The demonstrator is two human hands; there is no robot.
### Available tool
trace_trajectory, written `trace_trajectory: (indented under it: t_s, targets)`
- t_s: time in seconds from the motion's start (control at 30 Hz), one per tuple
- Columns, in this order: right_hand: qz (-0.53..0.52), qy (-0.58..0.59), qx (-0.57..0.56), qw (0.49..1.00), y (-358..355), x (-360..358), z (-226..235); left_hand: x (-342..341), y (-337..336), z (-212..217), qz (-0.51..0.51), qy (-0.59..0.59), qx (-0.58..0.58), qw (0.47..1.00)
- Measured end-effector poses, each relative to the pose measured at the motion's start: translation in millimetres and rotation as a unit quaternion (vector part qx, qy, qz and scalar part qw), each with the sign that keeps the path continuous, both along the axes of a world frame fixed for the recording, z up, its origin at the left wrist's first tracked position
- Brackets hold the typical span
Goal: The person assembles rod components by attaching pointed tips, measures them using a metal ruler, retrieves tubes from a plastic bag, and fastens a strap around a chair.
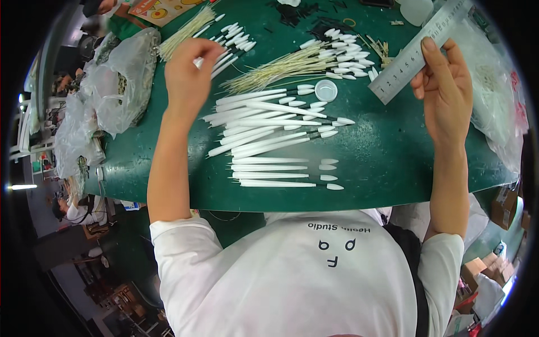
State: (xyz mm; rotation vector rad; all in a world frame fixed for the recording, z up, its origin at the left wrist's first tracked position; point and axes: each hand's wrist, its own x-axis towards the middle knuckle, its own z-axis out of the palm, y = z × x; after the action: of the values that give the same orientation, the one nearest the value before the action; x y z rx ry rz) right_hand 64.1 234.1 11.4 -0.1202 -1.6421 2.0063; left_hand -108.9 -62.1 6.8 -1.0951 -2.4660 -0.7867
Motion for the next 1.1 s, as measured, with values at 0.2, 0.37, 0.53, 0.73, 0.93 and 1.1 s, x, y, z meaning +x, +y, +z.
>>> trace_trajectory:
  t_s: [0.2, 0.37, 0.53, 0.73, 0.93, 1.1]
  targets:
    - [0.026, -0.001, 0.011, 1.000, 1, 3, 0, 81, 37, 2, -0.252, -0.044, -0.071, 0.964]
    - [0.024, 0.002, 0.016, 1.000, -2, 6, -1, 81, 51, -11, -0.246, -0.034, -0.103, 0.963]
    - [0.025, 0.013, 0.014, 1.000, -2, 6, -1, 83, 52, -13, -0.242, -0.027, -0.139, 0.960]
    - [0.023, -0.008, 0.013, 1.000, 2, 7, -4, 84, 51, -5, -0.229, 0.052, -0.113, 0.965]
    - [0.035, -0.009, 0.023, 0.999, 0, 6, -3, 85, 39, 1, -0.181, -0.097, -0.013, 0.979]
    - [0.029, 0.000, 0.023, 0.999, -5, 6, -5, 96, 37, -6, -0.174, -0.136, -0.069, 0.973]
